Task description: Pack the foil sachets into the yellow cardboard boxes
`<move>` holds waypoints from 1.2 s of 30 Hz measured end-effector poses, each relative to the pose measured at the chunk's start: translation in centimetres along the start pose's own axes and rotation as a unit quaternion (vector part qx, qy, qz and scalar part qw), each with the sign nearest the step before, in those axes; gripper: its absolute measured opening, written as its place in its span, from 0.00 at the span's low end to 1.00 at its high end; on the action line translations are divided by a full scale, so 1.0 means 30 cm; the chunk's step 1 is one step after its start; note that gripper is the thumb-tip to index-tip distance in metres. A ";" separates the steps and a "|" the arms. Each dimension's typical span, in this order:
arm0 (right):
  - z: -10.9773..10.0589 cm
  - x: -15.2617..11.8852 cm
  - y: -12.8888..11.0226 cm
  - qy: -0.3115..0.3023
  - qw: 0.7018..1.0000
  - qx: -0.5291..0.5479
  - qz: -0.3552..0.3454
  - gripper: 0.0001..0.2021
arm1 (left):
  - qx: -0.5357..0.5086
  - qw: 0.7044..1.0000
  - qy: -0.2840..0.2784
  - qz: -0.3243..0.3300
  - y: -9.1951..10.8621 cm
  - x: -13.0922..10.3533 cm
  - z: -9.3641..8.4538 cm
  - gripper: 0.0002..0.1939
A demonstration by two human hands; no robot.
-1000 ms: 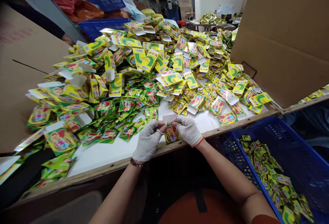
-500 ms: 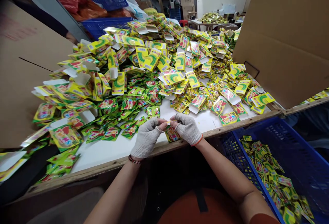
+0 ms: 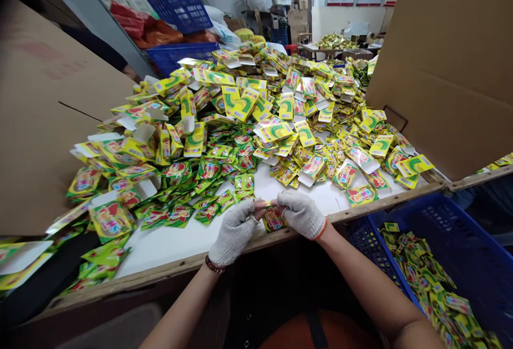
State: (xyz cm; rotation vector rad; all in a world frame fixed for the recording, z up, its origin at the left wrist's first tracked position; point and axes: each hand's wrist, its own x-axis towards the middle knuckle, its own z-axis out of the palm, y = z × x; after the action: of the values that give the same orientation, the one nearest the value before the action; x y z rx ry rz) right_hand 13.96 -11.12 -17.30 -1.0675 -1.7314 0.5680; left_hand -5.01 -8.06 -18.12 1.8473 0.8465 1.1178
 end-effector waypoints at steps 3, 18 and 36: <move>-0.019 -0.002 0.004 0.063 0.987 0.095 0.115 0.07 | 0.002 0.999 0.005 -0.049 -0.023 0.037 -0.014 0.16; -0.074 0.212 0.031 -0.042 0.916 -0.386 0.104 0.16 | 0.379 0.895 0.069 -0.226 -0.098 0.279 -0.118 0.21; -0.091 0.138 0.056 -0.007 0.987 -0.124 0.098 0.08 | -0.073 0.983 0.030 -0.165 0.008 0.169 -0.018 0.16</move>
State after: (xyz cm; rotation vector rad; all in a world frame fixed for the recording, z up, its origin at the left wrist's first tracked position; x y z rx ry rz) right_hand 16.58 -7.00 -15.43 -1.4231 -1.7525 0.4898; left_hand -3.52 -3.75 -15.83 1.4947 1.0328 0.9988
